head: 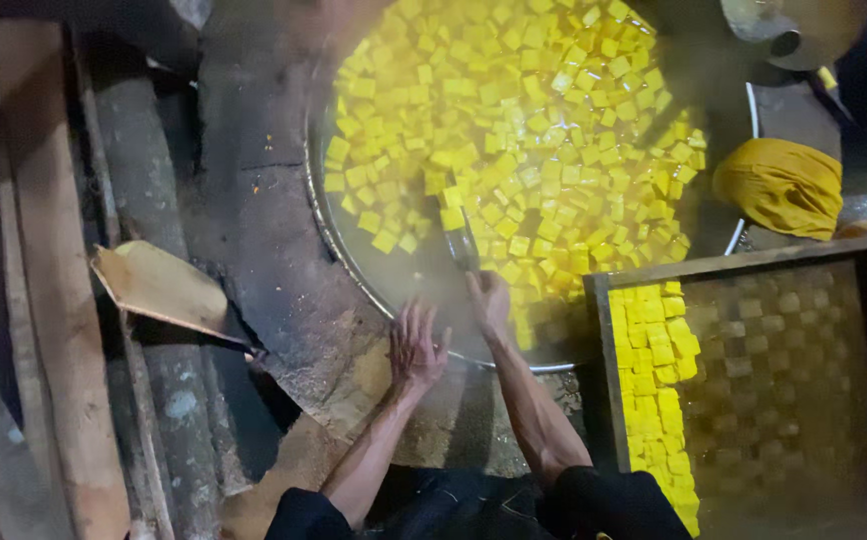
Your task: The person uses a slotted metal scoop to transfer yellow tofu cubes from a large steaming pot into a rectangular wooden tray. The person repeatedly scoops the tofu and arranges the cubes in rows within the tray.
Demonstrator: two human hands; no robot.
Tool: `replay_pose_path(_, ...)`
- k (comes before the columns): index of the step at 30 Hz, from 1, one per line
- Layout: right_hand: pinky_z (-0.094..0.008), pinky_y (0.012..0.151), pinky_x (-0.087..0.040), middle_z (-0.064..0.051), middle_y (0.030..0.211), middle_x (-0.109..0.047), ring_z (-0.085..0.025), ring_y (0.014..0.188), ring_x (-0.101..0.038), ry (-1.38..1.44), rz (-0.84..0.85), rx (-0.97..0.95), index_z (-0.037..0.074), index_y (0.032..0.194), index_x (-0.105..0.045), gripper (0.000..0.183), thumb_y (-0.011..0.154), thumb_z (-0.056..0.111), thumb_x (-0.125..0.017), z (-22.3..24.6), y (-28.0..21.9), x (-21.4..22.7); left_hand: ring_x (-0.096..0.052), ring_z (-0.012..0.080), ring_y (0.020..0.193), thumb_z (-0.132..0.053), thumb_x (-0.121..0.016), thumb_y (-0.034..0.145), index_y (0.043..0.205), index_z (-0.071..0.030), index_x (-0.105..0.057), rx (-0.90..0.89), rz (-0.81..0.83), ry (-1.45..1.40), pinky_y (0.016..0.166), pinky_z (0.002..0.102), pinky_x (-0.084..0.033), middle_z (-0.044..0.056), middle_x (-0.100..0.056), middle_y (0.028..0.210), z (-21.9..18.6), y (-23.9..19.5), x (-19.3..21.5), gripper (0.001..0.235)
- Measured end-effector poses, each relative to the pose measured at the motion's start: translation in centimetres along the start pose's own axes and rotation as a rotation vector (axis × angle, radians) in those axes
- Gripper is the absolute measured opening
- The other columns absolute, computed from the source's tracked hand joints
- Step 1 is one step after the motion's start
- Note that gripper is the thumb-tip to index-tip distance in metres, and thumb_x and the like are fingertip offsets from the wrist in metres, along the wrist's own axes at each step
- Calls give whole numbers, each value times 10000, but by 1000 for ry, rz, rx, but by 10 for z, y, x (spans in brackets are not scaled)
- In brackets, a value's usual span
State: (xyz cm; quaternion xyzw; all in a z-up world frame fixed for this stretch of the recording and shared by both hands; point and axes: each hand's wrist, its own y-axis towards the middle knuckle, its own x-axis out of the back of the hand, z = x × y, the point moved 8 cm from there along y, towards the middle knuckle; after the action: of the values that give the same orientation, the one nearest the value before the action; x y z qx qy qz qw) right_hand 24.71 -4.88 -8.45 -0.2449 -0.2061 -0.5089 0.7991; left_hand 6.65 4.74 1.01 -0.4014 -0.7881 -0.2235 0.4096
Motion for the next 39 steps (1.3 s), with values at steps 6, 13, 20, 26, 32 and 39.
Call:
replay_pose_path(6, -341, 608, -550, -102, 818, -747, -190, 653, -706, 244, -61, -147, 9, 1055, -701, 399, 880, 366, -746, 31, -19, 77, -369, 419, 1410, -402, -609, 961, 1444, -16, -513, 72, 56, 46, 1139, 605, -269, 229, -431, 1528, 27, -5, -33, 626)
replay_pose_path(13, -357, 608, -530, -113, 738, -723, -174, 632, -692, 139, -189, -135, -5, 965, -723, 384, 913, 374, -754, 24, -66, 208, -518, 412, 1301, -284, -607, 994, 1269, -80, -630, -57, -88, 59, 1150, 526, -418, 193, -589, 1337, 41, -13, -59, 343)
replay_pose_path(20, -321, 578, -527, -86, 749, -723, -129, 627, -651, 275, -329, -215, 21, 1023, -742, 325, 922, 329, -777, -64, -146, 308, -605, 428, 1052, -196, -666, 970, 1218, -52, -670, -193, -113, -115, 982, 538, -474, 195, -666, 1089, -45, -38, -57, 287)
replay_pose_path(26, -330, 642, -555, -112, 853, -748, -179, 709, -705, -40, -450, -302, 37, 1093, -751, 365, 935, 366, -765, -142, -282, 422, -601, 424, 1110, -137, -659, 957, 1223, -21, -645, -330, -94, -214, 1000, 527, -463, 206, -663, 1173, -136, -54, -38, 291)
replay_pose_path(32, -406, 700, -561, -171, 900, -750, -312, 812, -738, -266, -464, -455, 51, 1090, -744, 415, 904, 421, -775, -196, -351, 477, -615, 405, 1145, -114, -660, 960, 1209, -26, -653, -445, -66, -277, 1020, 506, -469, 203, -665, 1196, -210, -44, -48, 265)
replay_pose_path(39, -457, 658, -536, -119, 945, -697, -357, 821, -691, -631, -577, -249, 93, 1025, -662, 308, 926, 365, -767, -195, -368, 463, -630, 363, 1109, -118, -650, 938, 1195, -34, -650, -573, 41, -349, 998, 473, -489, 172, -671, 1150, -284, -36, -111, 270)
